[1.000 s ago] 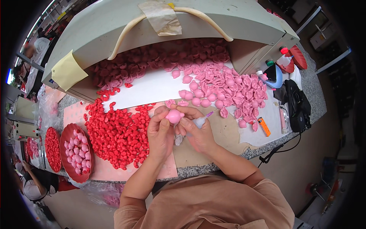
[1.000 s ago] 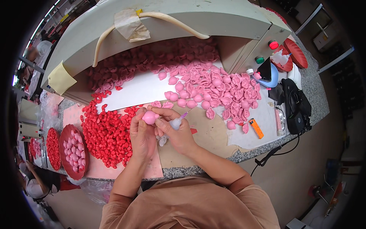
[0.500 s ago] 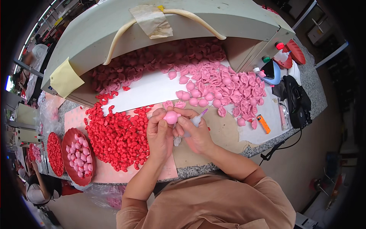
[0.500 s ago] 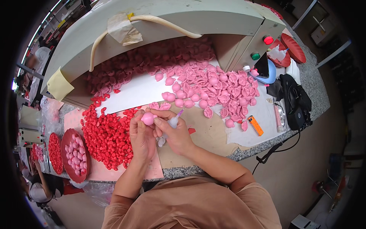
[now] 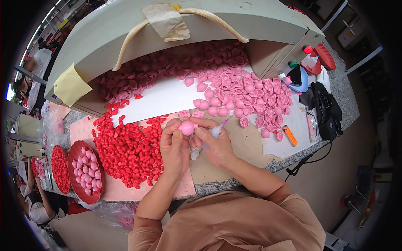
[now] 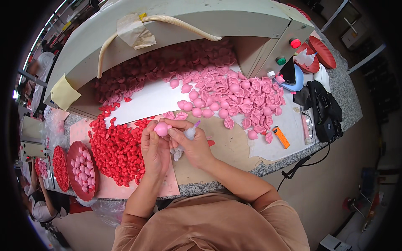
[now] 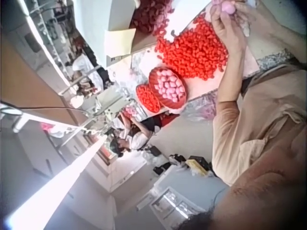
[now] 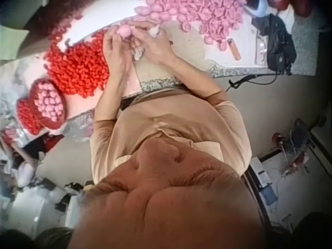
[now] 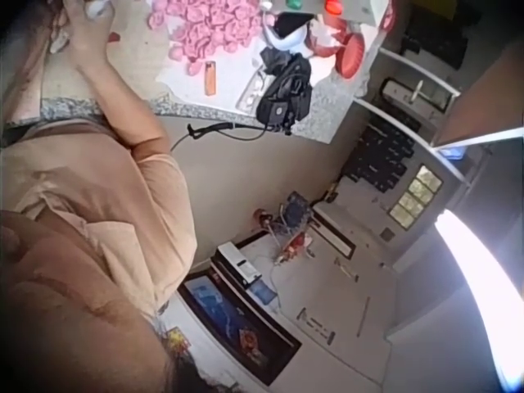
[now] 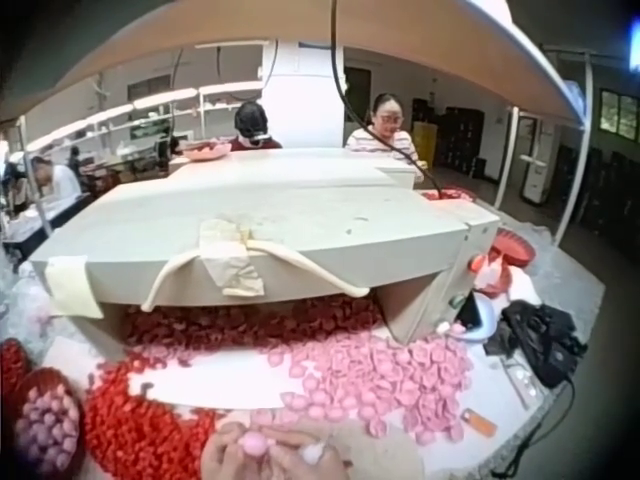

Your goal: Manually assembling small pink and white plastic toy components at a factory workbench.

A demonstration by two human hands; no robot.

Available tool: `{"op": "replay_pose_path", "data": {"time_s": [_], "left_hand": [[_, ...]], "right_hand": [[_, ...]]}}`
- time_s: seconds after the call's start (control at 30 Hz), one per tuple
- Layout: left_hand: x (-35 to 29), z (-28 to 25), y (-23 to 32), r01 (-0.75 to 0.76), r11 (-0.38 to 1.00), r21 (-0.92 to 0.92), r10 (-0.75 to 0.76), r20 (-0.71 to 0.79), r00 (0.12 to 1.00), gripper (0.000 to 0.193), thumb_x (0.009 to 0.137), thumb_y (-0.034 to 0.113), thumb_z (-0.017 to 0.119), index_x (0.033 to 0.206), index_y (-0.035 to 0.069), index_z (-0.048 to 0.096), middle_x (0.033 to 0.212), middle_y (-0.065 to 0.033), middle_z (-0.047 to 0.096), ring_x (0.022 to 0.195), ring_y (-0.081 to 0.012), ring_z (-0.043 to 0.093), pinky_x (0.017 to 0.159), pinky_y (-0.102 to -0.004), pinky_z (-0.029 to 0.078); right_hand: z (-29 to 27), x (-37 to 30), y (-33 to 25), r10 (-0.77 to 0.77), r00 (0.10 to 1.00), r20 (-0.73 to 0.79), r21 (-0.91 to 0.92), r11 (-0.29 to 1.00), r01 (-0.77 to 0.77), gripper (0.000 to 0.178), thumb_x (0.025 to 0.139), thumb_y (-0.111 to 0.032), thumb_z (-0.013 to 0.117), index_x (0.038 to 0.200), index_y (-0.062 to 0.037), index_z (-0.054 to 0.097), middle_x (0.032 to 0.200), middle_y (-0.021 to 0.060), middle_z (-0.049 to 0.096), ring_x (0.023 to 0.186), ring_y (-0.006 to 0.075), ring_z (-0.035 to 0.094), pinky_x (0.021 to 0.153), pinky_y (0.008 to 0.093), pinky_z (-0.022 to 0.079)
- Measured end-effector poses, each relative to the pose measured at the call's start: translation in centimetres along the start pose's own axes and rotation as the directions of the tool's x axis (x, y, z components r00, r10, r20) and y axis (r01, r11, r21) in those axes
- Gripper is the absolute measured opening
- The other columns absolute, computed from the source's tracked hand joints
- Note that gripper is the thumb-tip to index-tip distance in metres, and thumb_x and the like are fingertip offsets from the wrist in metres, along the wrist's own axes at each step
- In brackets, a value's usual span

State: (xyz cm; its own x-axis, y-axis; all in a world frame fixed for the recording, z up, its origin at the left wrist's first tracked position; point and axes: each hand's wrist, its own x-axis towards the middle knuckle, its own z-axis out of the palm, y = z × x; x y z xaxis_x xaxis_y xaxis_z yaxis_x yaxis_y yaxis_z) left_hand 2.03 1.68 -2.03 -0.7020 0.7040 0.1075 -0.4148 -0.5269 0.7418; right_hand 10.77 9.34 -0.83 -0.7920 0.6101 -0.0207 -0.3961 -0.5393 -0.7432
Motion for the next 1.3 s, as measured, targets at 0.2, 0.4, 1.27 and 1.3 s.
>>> {"op": "replay_pose_path", "data": {"time_s": [0.2, 0.4, 1.27, 1.3], "left_hand": [[0.0, 0.2, 0.1, 0.015, 1.0, -0.008, -0.015, 0.089, 0.996, 0.027, 0.093, 0.023, 0.052, 0.116, 0.01, 0.053, 0.119, -0.0077, 0.052, 0.073, -0.0146, 0.055, 0.059, -0.024, 0.045], [-0.2, 0.1, 0.2, 0.01, 0.999, 0.033, -0.013, 0.097, 0.995, 0.028, 0.091, 0.023, 0.055, 0.116, 0.011, 0.054, 0.119, -0.0084, 0.053, 0.068, -0.0132, 0.056, 0.054, -0.0213, 0.044], [-0.1, 0.6, 0.1, 0.055, 0.994, -0.094, -0.046, 0.089, 0.995, 0.022, 0.092, 0.021, 0.053, 0.11, 0.009, 0.056, 0.112, -0.0044, 0.045, 0.076, -0.0195, 0.058, 0.057, -0.0277, 0.048], [0.0, 0.6, 0.1, 0.056, 0.994, -0.088, -0.048, 0.093, 0.995, 0.022, 0.092, 0.021, 0.053, 0.11, 0.009, 0.056, 0.112, -0.0044, 0.045, 0.076, -0.0195, 0.058, 0.057, -0.0277, 0.048]], "right_hand": [[0.2, 0.0, 0.1, 0.029, 0.998, 0.056, 0.213, 0.976, -0.04, 0.025, 0.092, -0.015, 0.053, 0.116, -0.0114, 0.054, 0.101, 0.0005, 0.057, 0.07, 0.0081, 0.047, 0.065, 0.0274, 0.042], [0.0, -0.1, 0.5, 0.021, 0.991, 0.131, 0.254, 0.966, -0.054, 0.023, 0.093, -0.016, 0.052, 0.115, -0.0127, 0.054, 0.108, 0.0024, 0.057, 0.069, 0.0084, 0.046, 0.065, 0.0278, 0.041], [0.2, -0.1, -0.5, -0.016, 0.998, 0.066, 0.136, 0.991, 0.007, 0.024, 0.09, -0.01, 0.056, 0.114, -0.0076, 0.055, 0.122, 0.0093, 0.055, 0.069, 0.0062, 0.046, 0.065, 0.0229, 0.041], [0.2, -0.1, -0.6, 0.009, 0.999, 0.052, 0.117, 0.993, -0.015, 0.027, 0.089, -0.01, 0.058, 0.115, -0.006, 0.055, 0.122, 0.0091, 0.054, 0.071, 0.0058, 0.047, 0.065, 0.0223, 0.041]]}}
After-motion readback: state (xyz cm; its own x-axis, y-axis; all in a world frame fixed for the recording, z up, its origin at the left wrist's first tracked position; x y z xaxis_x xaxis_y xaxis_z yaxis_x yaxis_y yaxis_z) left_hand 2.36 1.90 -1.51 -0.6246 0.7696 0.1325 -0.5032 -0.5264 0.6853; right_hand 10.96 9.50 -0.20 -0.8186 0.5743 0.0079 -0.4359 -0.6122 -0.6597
